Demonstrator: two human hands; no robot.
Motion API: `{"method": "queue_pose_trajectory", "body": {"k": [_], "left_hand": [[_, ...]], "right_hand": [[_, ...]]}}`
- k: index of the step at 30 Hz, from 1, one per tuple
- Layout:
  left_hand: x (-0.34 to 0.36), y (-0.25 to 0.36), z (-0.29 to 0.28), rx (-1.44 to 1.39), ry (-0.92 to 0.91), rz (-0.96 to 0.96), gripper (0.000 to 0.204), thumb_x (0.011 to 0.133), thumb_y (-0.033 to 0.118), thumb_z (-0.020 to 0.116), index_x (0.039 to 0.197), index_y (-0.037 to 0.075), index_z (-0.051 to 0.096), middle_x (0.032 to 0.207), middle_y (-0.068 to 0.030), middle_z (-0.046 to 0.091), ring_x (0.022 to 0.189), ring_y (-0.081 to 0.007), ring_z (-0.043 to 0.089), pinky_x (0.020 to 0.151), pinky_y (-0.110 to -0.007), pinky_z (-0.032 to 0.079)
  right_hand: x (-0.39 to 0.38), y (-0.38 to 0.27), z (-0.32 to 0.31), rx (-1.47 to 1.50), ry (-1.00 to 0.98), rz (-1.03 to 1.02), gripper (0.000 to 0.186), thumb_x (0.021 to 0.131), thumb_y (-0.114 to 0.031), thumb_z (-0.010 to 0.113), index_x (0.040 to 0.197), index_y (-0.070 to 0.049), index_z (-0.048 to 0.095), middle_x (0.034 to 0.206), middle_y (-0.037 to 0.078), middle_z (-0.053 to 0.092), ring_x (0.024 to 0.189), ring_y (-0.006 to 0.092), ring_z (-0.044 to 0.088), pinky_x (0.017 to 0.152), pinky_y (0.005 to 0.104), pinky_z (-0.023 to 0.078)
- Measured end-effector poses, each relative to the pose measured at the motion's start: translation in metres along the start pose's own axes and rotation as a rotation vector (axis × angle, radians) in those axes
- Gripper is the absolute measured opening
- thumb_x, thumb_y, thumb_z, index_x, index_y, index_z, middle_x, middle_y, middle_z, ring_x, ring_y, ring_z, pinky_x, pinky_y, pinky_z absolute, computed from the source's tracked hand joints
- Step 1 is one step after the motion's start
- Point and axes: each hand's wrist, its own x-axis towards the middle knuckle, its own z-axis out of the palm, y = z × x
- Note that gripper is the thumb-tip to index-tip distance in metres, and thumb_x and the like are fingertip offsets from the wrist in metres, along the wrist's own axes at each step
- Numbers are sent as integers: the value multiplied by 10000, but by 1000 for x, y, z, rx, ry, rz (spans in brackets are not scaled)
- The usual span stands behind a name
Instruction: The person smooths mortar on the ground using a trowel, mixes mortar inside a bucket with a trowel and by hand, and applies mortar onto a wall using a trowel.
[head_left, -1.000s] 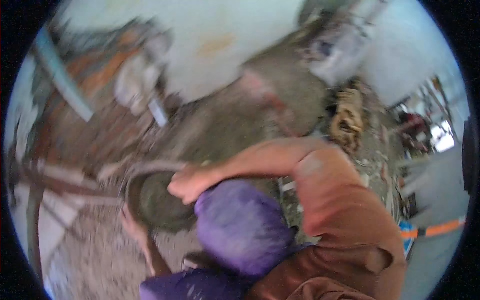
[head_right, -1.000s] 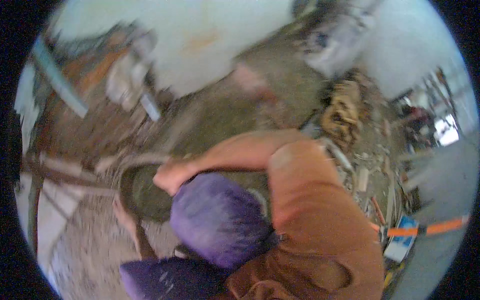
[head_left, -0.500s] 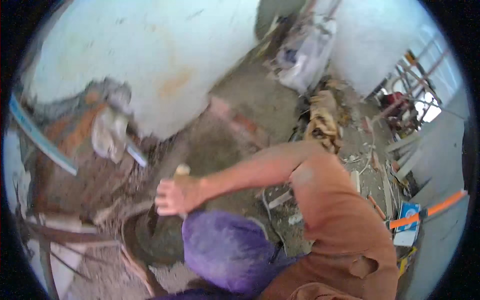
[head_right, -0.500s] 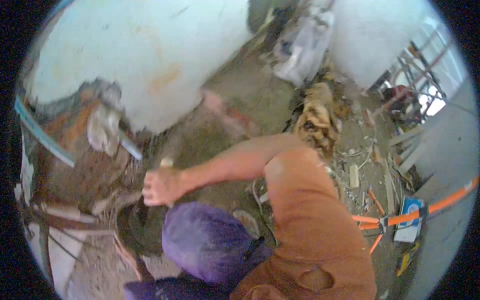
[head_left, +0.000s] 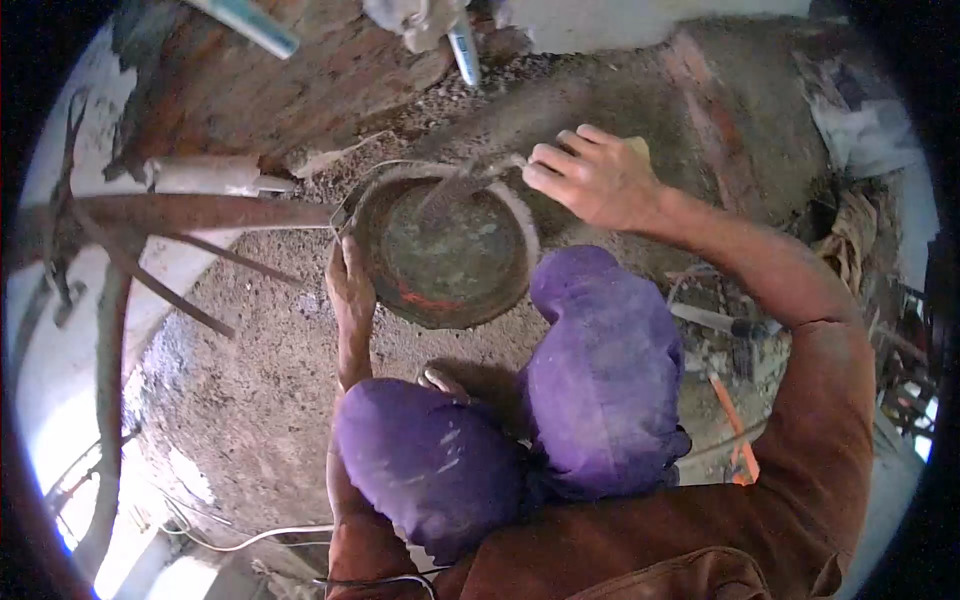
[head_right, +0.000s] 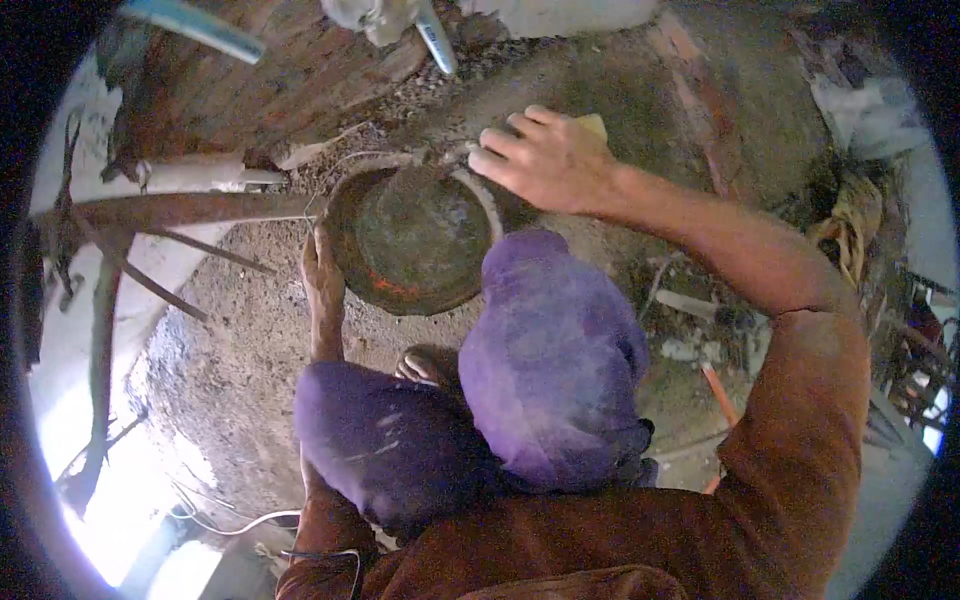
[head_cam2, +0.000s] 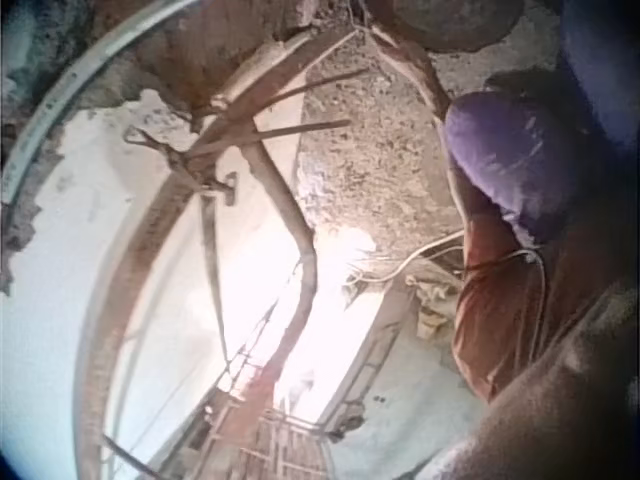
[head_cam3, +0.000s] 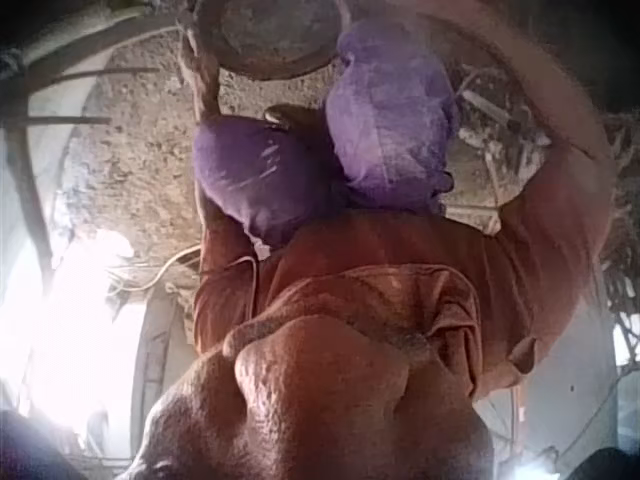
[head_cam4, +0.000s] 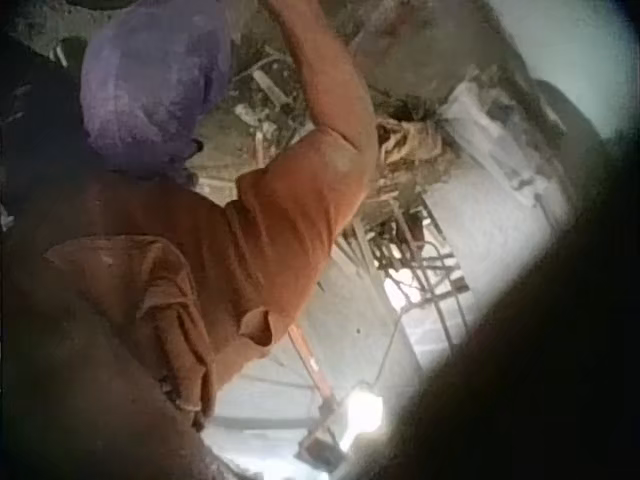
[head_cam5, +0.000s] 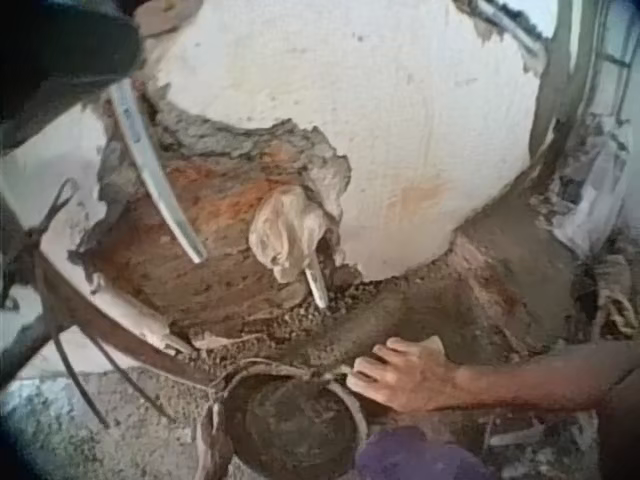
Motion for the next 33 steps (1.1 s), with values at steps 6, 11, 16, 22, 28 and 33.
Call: {"method": "queue_pose_trajectory", "body": {"k": [6,11,16,22,28,33], "left_hand": [[-3,12,-25,-22,56,138,488,1077,390,394,1182,-18,640,1109,-157,680,1076,-293,627,951,-443,469],[-49,110,14,-36,-243,-38,408,1063,358,484,868,32,633,850,-59,636,816,-193,585,790,-380,480],[-66,139,42,50,-383,-256,361,1034,357,556,1003,8,646,934,-82,665,753,-209,613,684,-333,505],[-49,211,67,-11,-257,-421,581,1014,402,568,1410,-12,470,1409,-160,523,1247,-308,527,1046,-441,453],[-76,332,111,-117,-299,-354,673,1022,504,497,1346,-84,516,1319,-190,589,1137,-312,600,951,-441,503],[-117,465,179,148,-309,-428,623,1055,478,423,1277,-82,582,1237,-167,637,1063,-290,626,863,-417,526]], "right_hand": [[4,-16,-102,440,33,740,242,812,-284,748,915,-101,628,886,61,646,763,254,655,671,393,519],[-66,-52,-163,530,24,1279,306,915,-361,654,1027,-78,619,978,138,674,840,340,669,693,451,537],[-110,-71,-273,758,-35,1664,357,940,-363,628,1135,-66,590,1072,200,678,931,397,669,773,509,531],[-173,-73,-390,1040,-359,2034,434,937,-399,625,1192,-54,560,1029,253,685,959,451,664,804,534,530],[-214,-119,-442,1070,-538,2284,549,905,-485,652,1197,-23,590,991,250,692,943,454,667,792,539,521],[-221,-159,-453,1228,-643,2413,518,868,-507,678,1063,-27,696,960,249,692,927,440,671,785,533,519]]}}
